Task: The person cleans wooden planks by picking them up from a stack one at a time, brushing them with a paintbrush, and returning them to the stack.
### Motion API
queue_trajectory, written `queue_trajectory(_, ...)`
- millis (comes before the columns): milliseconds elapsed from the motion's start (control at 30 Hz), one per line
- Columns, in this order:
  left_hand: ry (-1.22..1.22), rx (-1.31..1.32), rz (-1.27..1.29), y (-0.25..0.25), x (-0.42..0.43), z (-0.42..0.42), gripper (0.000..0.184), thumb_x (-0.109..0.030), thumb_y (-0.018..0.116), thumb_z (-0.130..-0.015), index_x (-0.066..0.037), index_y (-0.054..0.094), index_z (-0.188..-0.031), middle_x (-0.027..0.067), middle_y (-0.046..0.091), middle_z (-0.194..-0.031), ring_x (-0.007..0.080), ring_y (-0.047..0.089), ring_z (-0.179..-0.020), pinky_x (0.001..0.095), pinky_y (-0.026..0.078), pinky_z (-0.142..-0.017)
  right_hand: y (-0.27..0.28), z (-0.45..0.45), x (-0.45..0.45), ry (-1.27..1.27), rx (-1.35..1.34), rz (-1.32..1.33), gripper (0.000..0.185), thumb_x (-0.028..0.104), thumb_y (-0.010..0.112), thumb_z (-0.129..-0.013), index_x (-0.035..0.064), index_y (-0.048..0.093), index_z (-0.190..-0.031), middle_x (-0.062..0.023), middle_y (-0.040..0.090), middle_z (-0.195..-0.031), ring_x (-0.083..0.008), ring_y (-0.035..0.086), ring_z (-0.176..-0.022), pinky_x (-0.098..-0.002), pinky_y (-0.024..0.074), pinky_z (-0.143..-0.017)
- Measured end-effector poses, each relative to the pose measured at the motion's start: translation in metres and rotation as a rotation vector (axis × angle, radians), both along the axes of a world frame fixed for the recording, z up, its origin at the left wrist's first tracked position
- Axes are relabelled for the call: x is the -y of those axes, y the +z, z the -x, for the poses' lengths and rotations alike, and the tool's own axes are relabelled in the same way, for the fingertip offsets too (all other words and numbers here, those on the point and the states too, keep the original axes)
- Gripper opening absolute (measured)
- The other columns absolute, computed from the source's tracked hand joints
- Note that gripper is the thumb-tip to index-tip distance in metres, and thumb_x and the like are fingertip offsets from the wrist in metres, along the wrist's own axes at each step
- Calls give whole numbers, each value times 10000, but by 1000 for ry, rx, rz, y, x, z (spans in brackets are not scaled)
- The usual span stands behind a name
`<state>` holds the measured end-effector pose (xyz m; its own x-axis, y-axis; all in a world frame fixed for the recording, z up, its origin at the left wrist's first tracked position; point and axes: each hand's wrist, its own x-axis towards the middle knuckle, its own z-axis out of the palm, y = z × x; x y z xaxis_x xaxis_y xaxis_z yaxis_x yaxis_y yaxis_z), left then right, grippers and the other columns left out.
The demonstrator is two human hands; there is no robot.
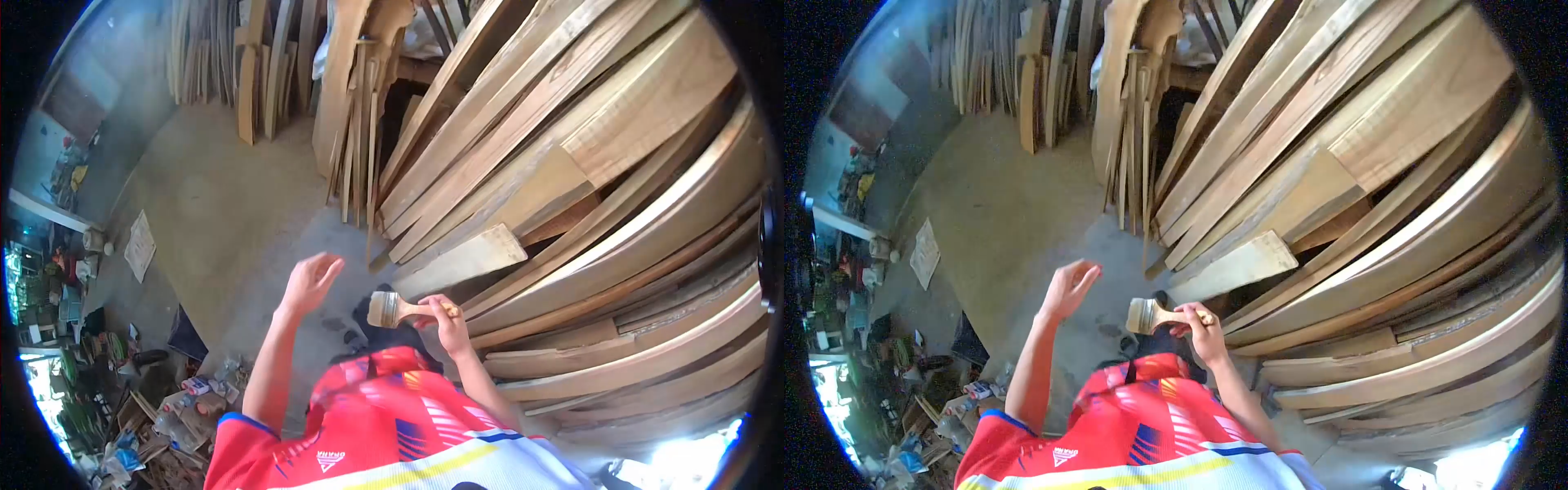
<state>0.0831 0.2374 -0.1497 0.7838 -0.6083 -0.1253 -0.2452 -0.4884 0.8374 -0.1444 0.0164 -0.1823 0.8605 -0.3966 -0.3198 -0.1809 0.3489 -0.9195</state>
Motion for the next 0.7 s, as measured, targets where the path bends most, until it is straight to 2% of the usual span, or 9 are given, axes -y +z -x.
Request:
queue_trajectory(67, -46, 33, -81, -10, 31, -39, 336, -358, 620, -961, -45, 700, -1052, 154, 732, -951, 312, 715, -855, 387, 553, -773, -18, -25, 18, -20, -37, 22, 298, 274, 512, -1042, 9, 641, -1087, -77, 709, -882, -143, 691, -697, -260, 539, -630)
queue_trajectory(167, -14, -99, -185, -55, 58, -73, 362, -373, 617, -961, -40, 696, -1080, 172, 729, -963, 326, 714, -876, 382, 548, -790, -20, -73, 37, -16, -139, 129, 356, 295, 484, -1045, -25, 635, -1079, -113, 719, -894, -180, 699, -702, -291, 556, -641)
queue_trajectory(267, -35, -190, -117, -107, 83, -101, 371, -337, 600, -992, 2, 683, -1116, 127, 745, -967, 191, 715, -874, 333, 544, -788, -37, -125, 69, -46, -146, -18, 372, 310, 475, -1046, -25, 632, -1081, -128, 714, -880, -174, 698, -707, -277, 550, -640)
queue_trajectory(400, -113, -380, -246, -186, 109, -145, 384, -347, 582, -1002, 4, 687, -1116, 105, 746, -942, 162, 694, -801, 319, 547, -768, -85, -185, 102, -118, -169, -75, 306, 252, 486, -1057, -15, 630, -1106, -105, 704, -889, -152, 694, -696, -260, 551, -619)
queue_trajectory(433, -89, -433, -236, -214, 118, -157, 381, -380, 607, -966, -26, 698, -1071, 115, 749, -927, 221, 721, -817, 335, 550, -777, -102, -200, 106, -152, -133, -71, 319, 251, 473, -1063, -19, 620, -1147, -111, 703, -884, -154, 697, -701, -262, 552, -621)
queue_trajectory(533, -101, -534, -295, -316, 144, -196, 373, -369, 599, -970, -24, 699, -1070, 98, 751, -906, 198, 718, -802, 331, 550, -755, -168, -230, 110, -253, -221, -45, 322, 240, 461, -1067, -22, 623, -1160, -122, 702, -887, -159, 701, -708, -265, 552, -626)
queue_trajectory(567, -85, -583, -297, -362, 150, -205, 368, -367, 585, -970, -26, 699, -1048, 103, 747, -906, 218, 712, -780, 338, 549, -751, -196, -233, 104, -316, -275, -6, 313, 223, 457, -1066, -20, 627, -1166, -124, 702, -868, -166, 705, -717, -258, 550, -629)
queue_trajectory(667, -279, -582, -569, -513, 165, -243, 424, -433, 591, -942, -33, 711, -1017, 136, 742, -889, 276, 714, -823, 385, 553, -778, -283, -232, 85, -432, -334, -39, 310, 208, 458, -1063, -31, 632, -1157, -122, 704, -827, -172, 707, -722, -253, 542, -627)
queue_trajectory(700, -425, -486, -687, -560, 165, -257, 467, -471, 594, -921, -36, 703, -1051, 159, 733, -949, 312, 701, -894, 405, 547, -816, -309, -234, 73, -512, -336, -61, 310, 196, 460, -1061, -46, 635, -1147, -124, 702, -780, -178, 706, -711, -255, 533, -627)
